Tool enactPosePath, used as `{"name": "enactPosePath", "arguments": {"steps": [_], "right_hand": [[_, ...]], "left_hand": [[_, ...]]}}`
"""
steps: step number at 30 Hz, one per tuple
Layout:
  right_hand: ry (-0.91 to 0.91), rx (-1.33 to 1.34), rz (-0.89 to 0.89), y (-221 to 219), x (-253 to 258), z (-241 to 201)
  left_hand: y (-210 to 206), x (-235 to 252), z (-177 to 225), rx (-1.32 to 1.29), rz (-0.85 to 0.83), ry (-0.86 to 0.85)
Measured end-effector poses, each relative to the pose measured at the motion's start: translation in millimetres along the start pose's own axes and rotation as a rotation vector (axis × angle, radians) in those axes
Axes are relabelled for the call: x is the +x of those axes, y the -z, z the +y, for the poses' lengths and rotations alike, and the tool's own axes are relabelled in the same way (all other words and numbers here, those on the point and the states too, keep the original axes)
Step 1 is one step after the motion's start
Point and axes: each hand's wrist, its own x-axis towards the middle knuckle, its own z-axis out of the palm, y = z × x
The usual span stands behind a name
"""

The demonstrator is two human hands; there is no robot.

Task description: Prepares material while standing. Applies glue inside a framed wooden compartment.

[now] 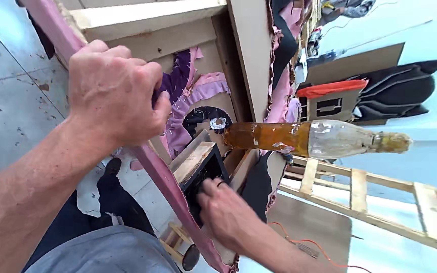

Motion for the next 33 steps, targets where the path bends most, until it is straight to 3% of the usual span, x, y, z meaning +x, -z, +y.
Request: {"name": "enactPosePath", "arguments": {"steps": [2, 6, 10, 12, 14, 16, 22, 26, 28, 30, 32, 33], "right_hand": [[0.061, 0.096, -0.039, 3.2, -9.1, -2.3], [0.063, -0.160, 0.135, 8.0, -1.5, 60.0], [0.132, 0.259, 0.024, 9.5, -21.4, 19.2], [0.130, 0.330, 0.101, 17.6, -29.3, 29.9], [0.113, 0.151, 0.283, 29.1, -26.2, 51.5], [0.110, -0.044, 0.347, 28.5, -16.9, 60.1], [-0.006, -0.352, 0.148, -0.9, 6.4, 42.3], [-0.012, 0.054, -0.011, 10.3, 3.0, 0.0], [0.069, 0.277, -0.104, 25.9, -6.1, 9.2], [0.114, 0.295, -0.038, 47.2, -9.0, 39.7], [0.075, 0.013, 0.145, 45.0, -1.3, 53.5], [0.029, -0.062, 0.141, 32.6, 0.5, 48.9]], "left_hand": [[-0.4, 0.2, 1.3, -0.014, -0.003, -0.014], [-0.8, 1.4, -1.7, -0.034, -0.006, -0.019], [-1.5, 0.7, -0.1, -0.056, -0.003, -0.028], [-0.8, 1.6, -2.8, -0.044, 0.006, -0.029], [-1.6, 1.0, -1.4, -0.050, 0.001, -0.025], [-1.3, 0.9, -1.5, -0.057, -0.002, -0.015], [0.0, 1.5, -0.4, -0.080, -0.033, 0.019], [1.1, 2.6, 0.1, -0.112, -0.072, 0.031], [1.2, 1.6, 1.0, -0.128, -0.078, 0.025], [2.0, 2.9, 0.6, -0.118, -0.070, 0.006], [1.7, 3.2, -2.5, -0.107, -0.058, 0.009], [1.3, 2.0, -1.3, -0.109, -0.065, 0.008]]}}
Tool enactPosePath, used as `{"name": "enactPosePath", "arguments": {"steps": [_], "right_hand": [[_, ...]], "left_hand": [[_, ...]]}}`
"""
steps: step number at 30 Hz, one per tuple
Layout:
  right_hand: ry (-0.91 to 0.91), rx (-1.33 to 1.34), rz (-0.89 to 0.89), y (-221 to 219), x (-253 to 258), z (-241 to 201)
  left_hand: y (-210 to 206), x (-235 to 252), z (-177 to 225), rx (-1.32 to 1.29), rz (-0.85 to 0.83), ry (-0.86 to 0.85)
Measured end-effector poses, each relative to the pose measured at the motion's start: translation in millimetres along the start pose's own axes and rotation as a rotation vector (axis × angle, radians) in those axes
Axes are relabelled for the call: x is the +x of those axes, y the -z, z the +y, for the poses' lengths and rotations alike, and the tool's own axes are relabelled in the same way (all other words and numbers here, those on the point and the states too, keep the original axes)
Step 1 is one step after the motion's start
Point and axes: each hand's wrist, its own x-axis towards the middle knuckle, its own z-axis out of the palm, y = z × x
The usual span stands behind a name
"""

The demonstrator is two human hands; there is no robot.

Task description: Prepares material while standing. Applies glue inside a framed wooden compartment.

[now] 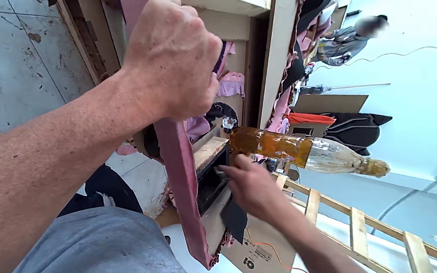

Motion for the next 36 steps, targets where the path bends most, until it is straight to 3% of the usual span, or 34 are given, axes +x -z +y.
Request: {"name": "enactPosePath", "arguments": {"steps": [2, 4, 6, 9, 11, 15, 19, 24, 28, 30, 33, 36], "right_hand": [[-0.039, -0.026, -0.045, -23.6, -1.0, -23.5], [0.003, 0.176, -0.102, -22.2, -8.5, -44.7], [-0.017, 0.365, -0.181, -2.2, -20.3, -34.1], [-0.017, 0.055, 0.076, 4.5, -15.2, 1.4], [-0.038, -0.038, 0.070, -18.7, -21.9, -4.7], [0.009, 0.305, 0.090, -24.9, -43.2, -37.5], [-0.074, 0.047, 0.238, -26.4, -36.0, -11.5], [0.011, 0.380, 0.137, -37.0, -65.4, -46.3], [-0.098, 0.037, 0.293, -42.8, -44.4, -13.8], [-0.068, 0.140, 0.247, -48.2, -50.5, -30.4], [-0.040, 0.384, 0.187, -22.7, -71.1, -45.1], [-0.062, 0.068, 0.364, -6.6, -51.4, -18.1]], "left_hand": [[-0.6, 2.6, 0.4, 0.002, 0.021, -0.018], [-1.6, 2.5, -2.9, 0.011, 0.049, -0.018], [-1.8, -0.1, 0.9, -0.001, 0.030, -0.027], [-0.9, 3.6, -4.3, 0.011, 0.065, -0.021], [-2.1, 0.3, 0.4, -0.001, 0.027, -0.022], [-1.4, 1.2, -3.1, 0.023, 0.055, -0.028], [-1.9, 2.6, -3.4, 0.004, 0.040, -0.024], [-1.6, -0.1, -2.4, -0.028, 0.005, 0.009], [-1.3, -0.9, 2.1, -0.104, -0.056, 0.071], [0.0, -2.7, 3.6, -0.118, -0.075, 0.097], [-1.2, -1.9, 1.0, -0.097, -0.052, 0.091], [-4.7, -3.2, 0.9, -0.119, -0.055, 0.090]]}}
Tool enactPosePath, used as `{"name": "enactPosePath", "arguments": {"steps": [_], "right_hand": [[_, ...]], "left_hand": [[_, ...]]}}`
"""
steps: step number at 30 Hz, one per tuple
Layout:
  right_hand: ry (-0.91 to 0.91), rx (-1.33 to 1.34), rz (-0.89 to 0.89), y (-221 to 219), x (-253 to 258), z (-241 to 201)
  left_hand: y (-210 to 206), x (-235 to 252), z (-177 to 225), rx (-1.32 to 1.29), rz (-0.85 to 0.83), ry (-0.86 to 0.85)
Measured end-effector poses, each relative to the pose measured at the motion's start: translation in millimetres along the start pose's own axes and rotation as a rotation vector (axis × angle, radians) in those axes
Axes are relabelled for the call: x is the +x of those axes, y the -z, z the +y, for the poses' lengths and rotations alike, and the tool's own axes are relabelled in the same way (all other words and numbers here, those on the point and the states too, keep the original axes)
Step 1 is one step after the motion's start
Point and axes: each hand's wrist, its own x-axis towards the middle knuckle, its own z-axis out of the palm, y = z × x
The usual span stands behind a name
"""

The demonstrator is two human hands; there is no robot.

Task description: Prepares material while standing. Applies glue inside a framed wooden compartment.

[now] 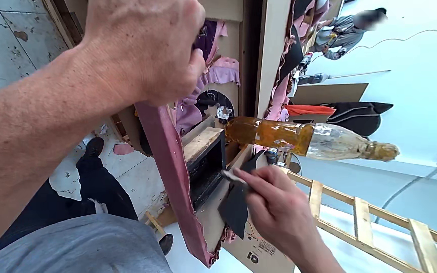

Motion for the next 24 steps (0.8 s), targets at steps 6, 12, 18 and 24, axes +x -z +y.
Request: {"name": "enactPosePath", "arguments": {"steps": [6, 12, 18, 24], "right_hand": [[0.091, 0.096, -0.215, -34.4, -5.4, -29.7], [-0.019, 0.021, -0.089, -29.0, -1.5, -10.8], [-0.228, 0.172, -0.102, -16.4, -1.2, -10.5], [-0.296, -0.205, -0.121, -70.3, 38.4, -39.2]], "left_hand": [[-4.1, -2.3, -4.9, 0.010, 0.024, -0.015], [-3.9, -4.9, -5.1, 0.050, 0.021, -0.041], [-4.2, -1.8, -6.2, 0.084, 0.000, -0.026], [-8.2, -2.0, -8.8, 0.068, 0.005, -0.016]]}}
